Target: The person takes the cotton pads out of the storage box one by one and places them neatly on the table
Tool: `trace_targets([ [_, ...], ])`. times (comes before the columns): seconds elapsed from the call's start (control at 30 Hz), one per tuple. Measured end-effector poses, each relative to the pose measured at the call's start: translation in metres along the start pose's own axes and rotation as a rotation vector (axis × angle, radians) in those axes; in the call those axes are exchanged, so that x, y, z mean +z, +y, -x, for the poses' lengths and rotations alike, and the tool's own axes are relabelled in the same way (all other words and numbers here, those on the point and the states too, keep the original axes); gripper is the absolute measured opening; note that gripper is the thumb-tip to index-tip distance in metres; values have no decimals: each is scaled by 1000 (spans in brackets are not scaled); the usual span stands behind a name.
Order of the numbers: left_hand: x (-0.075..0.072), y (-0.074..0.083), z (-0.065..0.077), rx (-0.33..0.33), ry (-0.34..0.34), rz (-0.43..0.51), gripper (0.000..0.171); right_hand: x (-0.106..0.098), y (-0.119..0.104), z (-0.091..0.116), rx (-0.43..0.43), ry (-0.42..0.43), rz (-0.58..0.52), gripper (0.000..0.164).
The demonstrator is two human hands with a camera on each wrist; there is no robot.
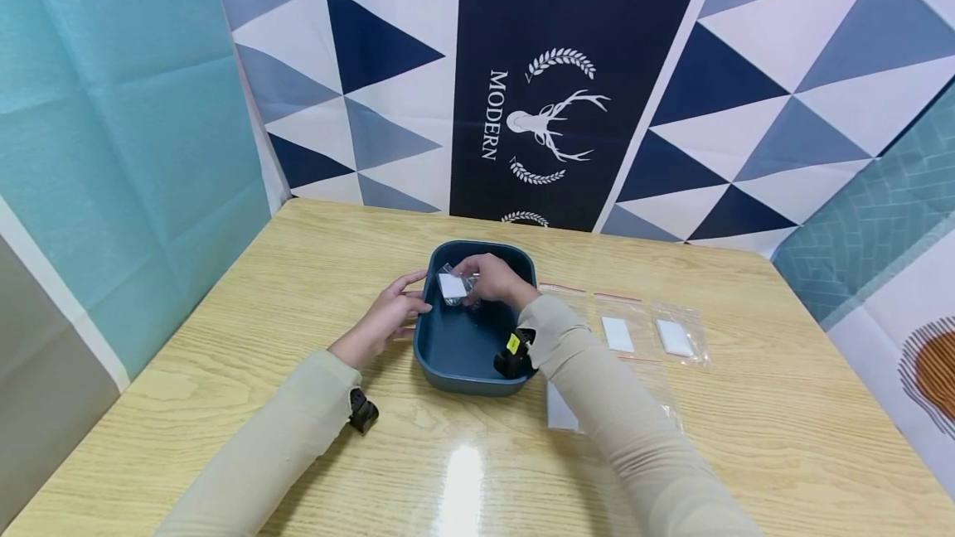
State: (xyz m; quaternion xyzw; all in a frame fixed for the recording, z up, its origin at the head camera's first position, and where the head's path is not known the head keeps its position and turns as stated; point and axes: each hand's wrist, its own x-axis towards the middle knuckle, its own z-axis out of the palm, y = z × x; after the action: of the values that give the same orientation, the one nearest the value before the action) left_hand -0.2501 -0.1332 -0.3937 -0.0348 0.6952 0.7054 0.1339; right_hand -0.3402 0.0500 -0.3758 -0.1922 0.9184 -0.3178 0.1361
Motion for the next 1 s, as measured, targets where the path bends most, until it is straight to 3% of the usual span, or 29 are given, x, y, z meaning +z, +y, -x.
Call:
trace_targets([
  [0.27,2,2,-2,-12,6,2,62,-6,-5,3,-1,22,-22,45],
  [0.57,2,0,-2,-19,13,31,63,-17,-14,12,-69,31,-10,46],
  [0.8,2,0,-2,-8,12,30,63,-26,-18,27,-66,71,-54,45],
  [1.0,3,0,0,-12,13,28,63,-33,-14,41,-114,95,-102,47],
])
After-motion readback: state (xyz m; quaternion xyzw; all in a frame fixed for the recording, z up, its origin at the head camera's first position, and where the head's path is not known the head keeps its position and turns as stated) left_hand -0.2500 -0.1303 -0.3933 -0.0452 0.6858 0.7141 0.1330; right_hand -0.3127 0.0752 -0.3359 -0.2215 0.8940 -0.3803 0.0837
